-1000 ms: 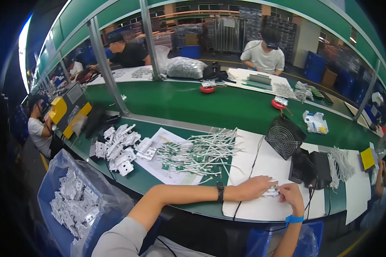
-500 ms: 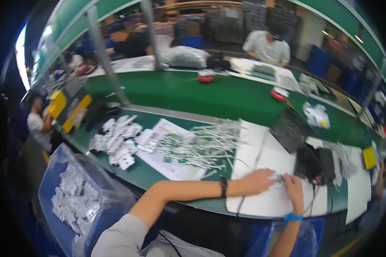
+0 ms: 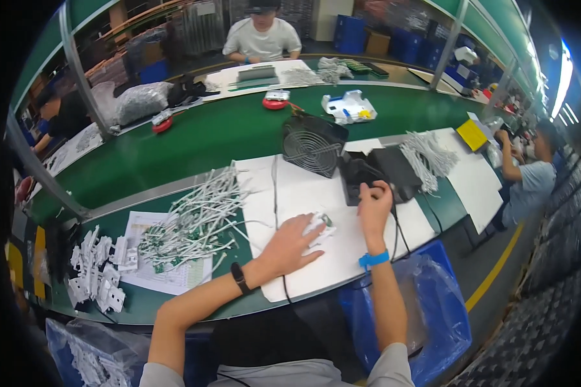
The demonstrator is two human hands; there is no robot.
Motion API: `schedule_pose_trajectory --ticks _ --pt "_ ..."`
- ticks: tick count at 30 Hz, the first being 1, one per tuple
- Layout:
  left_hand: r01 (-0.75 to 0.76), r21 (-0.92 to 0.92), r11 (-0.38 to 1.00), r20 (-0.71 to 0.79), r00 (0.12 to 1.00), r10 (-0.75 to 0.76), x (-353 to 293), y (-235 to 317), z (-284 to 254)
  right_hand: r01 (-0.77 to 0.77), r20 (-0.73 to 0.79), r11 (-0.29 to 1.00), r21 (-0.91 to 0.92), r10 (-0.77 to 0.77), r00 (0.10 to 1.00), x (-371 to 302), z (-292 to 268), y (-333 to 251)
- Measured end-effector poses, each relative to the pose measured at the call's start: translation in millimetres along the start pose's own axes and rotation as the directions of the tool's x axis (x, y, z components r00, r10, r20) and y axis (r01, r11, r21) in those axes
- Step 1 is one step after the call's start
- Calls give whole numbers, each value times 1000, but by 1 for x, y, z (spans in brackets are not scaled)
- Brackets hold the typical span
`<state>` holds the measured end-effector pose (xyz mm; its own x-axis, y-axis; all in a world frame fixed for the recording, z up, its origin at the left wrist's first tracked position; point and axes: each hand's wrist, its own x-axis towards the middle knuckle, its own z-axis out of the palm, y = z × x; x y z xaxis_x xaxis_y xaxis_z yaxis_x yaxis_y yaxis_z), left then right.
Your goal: The person solders electrical wires onto small components at an industrial assembly station, using a soldering iron to attach the wires to a circuit board.
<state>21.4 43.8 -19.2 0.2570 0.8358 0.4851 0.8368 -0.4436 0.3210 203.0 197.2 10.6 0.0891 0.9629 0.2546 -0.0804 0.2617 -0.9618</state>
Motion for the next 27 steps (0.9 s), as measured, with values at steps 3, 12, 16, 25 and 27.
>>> schedule_pose_trajectory --ticks 3,12,16,25,27 --pt "36 -32 999 -46 998 -37 -9 -8 13 80 -69 971 -224 -98 993 24 22 -2" --pt "34 -121 992 -132 990 -50 -7 2 30 294 26 883 -366 -306 952 65 -13 37" --pt "49 -62 997 -138 989 -57 -12 -5 40 309 94 771 -557 -311 946 67 -11 20" --pt "67 -55 996 -114 991 -73 -7 -5 46 273 -53 751 -601 -378 924 13 -31 -24" --pt "68 -47 997 -108 991 -73 -7 -5 45 319 -77 771 -551 -428 900 -8 -33 -24"
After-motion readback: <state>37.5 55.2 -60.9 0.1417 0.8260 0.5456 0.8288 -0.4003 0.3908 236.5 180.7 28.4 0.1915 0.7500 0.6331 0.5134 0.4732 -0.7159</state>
